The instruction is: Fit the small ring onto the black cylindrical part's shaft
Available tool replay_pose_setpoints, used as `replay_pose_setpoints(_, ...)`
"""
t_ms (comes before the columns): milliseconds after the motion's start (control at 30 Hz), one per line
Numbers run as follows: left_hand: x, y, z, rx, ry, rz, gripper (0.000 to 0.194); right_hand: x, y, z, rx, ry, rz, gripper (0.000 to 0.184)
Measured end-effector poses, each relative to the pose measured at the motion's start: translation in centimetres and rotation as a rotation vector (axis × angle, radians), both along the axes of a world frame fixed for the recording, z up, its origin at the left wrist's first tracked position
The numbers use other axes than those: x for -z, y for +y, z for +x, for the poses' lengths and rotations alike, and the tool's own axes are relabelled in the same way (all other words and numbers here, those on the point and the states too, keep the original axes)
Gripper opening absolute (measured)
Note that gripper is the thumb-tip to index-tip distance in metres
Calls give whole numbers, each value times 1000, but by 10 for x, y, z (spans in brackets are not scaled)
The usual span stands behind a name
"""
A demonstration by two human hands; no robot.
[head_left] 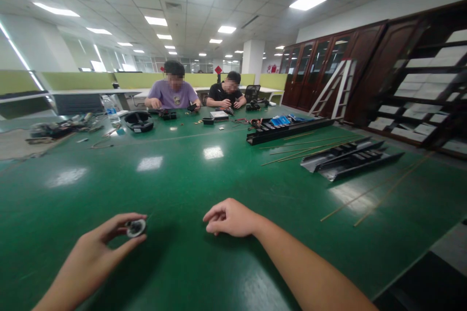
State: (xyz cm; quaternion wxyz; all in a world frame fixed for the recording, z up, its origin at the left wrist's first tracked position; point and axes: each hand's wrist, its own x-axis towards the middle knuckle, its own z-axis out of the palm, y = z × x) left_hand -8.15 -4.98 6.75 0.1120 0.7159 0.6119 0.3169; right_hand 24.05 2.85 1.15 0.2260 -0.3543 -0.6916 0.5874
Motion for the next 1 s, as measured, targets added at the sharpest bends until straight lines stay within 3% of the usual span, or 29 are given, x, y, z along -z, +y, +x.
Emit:
replay_pose_setpoints(100,2,24,41,187,-87,-101,42,1,4,2,40,3,49,40)
replay_pose_setpoints(267,19,42,90,370,-107,-78,28,3,4,3,141,-71,251,49)
replay_pose_setpoints(433,46,43,87,429,-57,-52,29,-4,-4,0,161,-158,524,56)
replay_pose_setpoints(567,58,41,79,353,-72,-45,40,-10,-12,-5,159,-207,679,54)
replay_pose_setpoints(667,59,38,79,308,-79,-69,37,-11,-15,-7,152,-210,717,49)
replay_pose_setpoints(767,57,35,82,355,-66,-70,24,-11,-16,-7,136,-221,751,43)
replay_pose_setpoints(1000,54,31,86,450,-73,-31,20,-7,-18,-10,113,-236,798,27)
